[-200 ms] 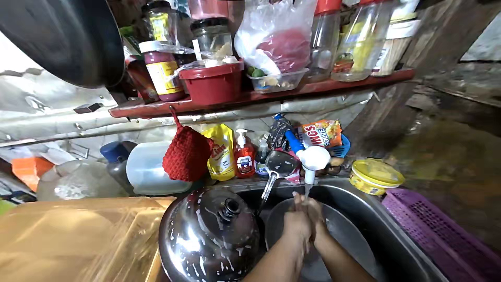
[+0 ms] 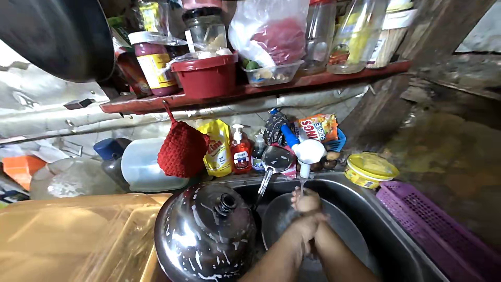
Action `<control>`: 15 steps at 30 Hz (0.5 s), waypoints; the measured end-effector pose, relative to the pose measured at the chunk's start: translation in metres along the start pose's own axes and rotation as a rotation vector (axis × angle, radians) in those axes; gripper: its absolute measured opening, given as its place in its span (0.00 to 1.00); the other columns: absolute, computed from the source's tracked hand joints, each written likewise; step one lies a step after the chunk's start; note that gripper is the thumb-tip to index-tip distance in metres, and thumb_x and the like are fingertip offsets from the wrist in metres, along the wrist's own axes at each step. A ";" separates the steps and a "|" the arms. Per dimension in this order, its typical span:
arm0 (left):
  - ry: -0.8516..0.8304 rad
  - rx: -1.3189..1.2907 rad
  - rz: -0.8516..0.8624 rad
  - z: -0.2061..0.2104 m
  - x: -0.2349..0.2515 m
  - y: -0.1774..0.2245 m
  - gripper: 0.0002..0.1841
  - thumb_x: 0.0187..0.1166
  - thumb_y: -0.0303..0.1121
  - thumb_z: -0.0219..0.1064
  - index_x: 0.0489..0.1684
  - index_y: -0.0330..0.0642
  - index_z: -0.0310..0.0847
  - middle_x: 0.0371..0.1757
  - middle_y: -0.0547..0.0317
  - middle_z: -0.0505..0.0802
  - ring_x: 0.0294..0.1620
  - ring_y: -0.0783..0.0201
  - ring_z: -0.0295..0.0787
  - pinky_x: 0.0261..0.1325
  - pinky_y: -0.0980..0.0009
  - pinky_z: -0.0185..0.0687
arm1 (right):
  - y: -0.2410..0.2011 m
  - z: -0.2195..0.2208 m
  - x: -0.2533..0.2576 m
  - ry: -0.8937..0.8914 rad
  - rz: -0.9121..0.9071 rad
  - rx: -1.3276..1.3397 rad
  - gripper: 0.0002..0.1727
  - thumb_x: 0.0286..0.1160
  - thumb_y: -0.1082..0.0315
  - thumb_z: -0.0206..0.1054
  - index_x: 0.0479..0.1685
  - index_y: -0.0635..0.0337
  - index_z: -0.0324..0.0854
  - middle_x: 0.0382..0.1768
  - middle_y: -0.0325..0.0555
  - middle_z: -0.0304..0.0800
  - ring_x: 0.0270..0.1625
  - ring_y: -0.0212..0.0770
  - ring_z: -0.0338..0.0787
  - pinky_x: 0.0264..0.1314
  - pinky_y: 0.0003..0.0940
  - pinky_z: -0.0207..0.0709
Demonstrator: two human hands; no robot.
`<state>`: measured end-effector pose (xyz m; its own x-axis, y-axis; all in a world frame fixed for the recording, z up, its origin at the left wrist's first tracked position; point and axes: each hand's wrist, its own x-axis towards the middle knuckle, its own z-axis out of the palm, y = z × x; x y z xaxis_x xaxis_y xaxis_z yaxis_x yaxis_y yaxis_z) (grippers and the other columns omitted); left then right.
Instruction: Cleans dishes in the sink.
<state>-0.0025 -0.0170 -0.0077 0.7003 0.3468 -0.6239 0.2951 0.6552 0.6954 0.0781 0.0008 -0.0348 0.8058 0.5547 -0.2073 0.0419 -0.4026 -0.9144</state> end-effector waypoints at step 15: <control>0.394 0.840 0.152 0.007 0.045 0.032 0.17 0.88 0.27 0.60 0.69 0.24 0.77 0.71 0.30 0.83 0.73 0.42 0.78 0.77 0.53 0.70 | -0.026 -0.041 -0.063 -0.090 0.001 0.425 0.20 0.94 0.63 0.52 0.77 0.55 0.77 0.62 0.53 0.88 0.60 0.46 0.88 0.61 0.49 0.81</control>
<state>0.0432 0.0153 -0.0114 0.5444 0.6920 -0.4742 0.6986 -0.0612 0.7129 0.0505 -0.0532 0.0161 0.7503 0.6231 -0.2207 -0.2210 -0.0782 -0.9721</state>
